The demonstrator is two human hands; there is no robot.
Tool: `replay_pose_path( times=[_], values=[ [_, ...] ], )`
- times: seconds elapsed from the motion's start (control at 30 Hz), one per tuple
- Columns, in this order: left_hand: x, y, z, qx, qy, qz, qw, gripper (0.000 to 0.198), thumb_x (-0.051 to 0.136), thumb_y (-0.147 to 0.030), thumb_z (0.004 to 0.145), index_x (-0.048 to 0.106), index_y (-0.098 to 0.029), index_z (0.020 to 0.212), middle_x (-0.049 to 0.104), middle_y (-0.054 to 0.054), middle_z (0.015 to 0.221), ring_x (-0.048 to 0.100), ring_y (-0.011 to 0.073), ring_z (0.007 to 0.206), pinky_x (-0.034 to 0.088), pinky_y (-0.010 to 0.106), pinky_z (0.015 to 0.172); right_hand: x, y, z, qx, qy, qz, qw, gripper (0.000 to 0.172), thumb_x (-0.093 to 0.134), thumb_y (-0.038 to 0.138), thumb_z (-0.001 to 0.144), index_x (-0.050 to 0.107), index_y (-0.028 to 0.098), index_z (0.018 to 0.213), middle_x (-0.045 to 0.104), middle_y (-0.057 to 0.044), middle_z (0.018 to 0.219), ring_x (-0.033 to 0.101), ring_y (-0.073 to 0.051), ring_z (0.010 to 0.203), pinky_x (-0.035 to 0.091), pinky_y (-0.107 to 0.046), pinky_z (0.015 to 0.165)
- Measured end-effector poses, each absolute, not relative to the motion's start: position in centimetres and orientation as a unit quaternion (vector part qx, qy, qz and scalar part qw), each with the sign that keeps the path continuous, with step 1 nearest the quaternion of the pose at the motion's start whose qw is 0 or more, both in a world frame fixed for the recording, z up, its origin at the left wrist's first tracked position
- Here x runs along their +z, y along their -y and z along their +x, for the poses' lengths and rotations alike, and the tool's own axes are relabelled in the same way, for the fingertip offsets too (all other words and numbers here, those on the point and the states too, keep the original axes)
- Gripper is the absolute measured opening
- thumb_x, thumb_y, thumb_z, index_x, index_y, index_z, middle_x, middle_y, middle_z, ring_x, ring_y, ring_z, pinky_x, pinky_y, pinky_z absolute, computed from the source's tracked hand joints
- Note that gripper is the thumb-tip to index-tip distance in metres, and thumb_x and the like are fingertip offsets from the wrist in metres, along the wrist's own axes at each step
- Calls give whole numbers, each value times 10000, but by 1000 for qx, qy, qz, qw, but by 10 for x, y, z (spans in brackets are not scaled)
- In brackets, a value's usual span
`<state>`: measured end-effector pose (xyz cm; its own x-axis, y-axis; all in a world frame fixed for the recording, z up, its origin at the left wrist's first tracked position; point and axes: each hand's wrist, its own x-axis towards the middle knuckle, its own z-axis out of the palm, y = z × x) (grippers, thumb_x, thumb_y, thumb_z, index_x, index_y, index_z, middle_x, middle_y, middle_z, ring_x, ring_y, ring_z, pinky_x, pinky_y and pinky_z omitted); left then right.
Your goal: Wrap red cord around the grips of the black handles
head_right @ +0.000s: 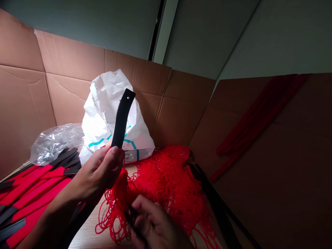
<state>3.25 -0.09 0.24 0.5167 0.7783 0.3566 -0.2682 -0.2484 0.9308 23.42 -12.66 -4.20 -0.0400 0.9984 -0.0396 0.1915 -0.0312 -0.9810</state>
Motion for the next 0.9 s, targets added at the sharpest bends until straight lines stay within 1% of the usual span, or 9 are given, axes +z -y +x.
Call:
replay_pose_path(
  times=[0.07, 0.13, 0.2, 0.27, 0.43, 0.6, 0.7, 0.77, 0.9],
  values=[
    [0, 4, 35, 458, -227, 681, 525, 473, 418, -626, 1108, 436, -241, 834, 391, -62, 690, 335, 105, 540, 271, 248, 455, -40, 119, 226, 482, 464, -534, 517, 599, 694, 803, 894, 747, 242, 1095, 610, 10, 689, 529, -139, 587, 461, -255, 576],
    [0, 7, 37, 464, -250, 719, 454, 442, 376, -579, 1132, 438, -242, 852, 419, -46, 716, 354, 125, 587, 281, 279, 496, -37, 111, 213, 463, 415, -530, 577, 639, 729, 780, 884, 739, 234, 1216, 700, -34, 820, 643, -189, 747, 547, -301, 709],
    [2, 9, 38, 464, -260, 756, 383, 395, 347, -514, 1154, 452, -242, 887, 452, -35, 746, 379, 144, 642, 320, 304, 566, -36, 104, 201, 442, 387, -530, 611, 668, 745, 764, 881, 745, 220, 1269, 767, -88, 964, 709, -265, 964, 586, -365, 848],
    [4, 10, 38, 464, -261, 782, 325, 334, 331, -446, 1166, 483, -239, 952, 489, -29, 776, 409, 157, 680, 356, 323, 642, -36, 102, 191, 434, 366, -535, 626, 688, 740, 771, 878, 758, 212, 1278, 791, -111, 1017, 716, -315, 1065, 595, -409, 907],
    [7, 10, 39, 469, -282, 799, 252, 292, 317, -388, 1166, 554, -228, 1109, 539, -17, 778, 489, 180, 687, 379, 341, 671, -40, 107, 176, 435, 327, -549, 634, 733, 716, 822, 857, 783, 218, 1267, 811, -120, 1052, 748, -313, 982, 618, -393, 824],
    [6, 11, 38, 454, -286, 803, 259, 354, 300, -412, 1167, 592, -216, 1217, 528, -28, 730, 515, 176, 636, 409, 333, 647, -45, 110, 163, 458, 328, -520, 642, 765, 689, 835, 869, 746, 246, 1353, 805, -131, 1145, 741, -298, 1013, 620, -368, 800],
    [4, 9, 36, 463, -287, 804, 239, 366, 323, -430, 1165, 604, -213, 1257, 481, -41, 700, 455, 166, 595, 384, 324, 616, -46, 112, 158, 462, 295, -545, 634, 786, 693, 871, 834, 769, 232, 1286, 772, -95, 949, 688, -239, 824, 584, -332, 723],
    [2, 9, 36, 462, -288, 808, 225, 371, 333, -422, 1165, 610, -218, 1305, 514, -33, 720, 442, 160, 588, 380, 321, 609, -45, 113, 156, 458, 285, -562, 627, 798, 691, 910, 794, 793, 224, 1190, 684, -44, 779, 598, -191, 698, 537, -306, 672],
    [3, 12, 36, 446, -309, 813, 213, 374, 336, -390, 1163, 584, -236, 1397, 623, -2, 805, 504, 158, 611, 417, 317, 624, -38, 113, 153, 465, 302, -559, 617, 768, 675, 939, 772, 795, 233, 1049, 552, 5, 689, 499, -154, 636, 465, -276, 613]
  ],
)
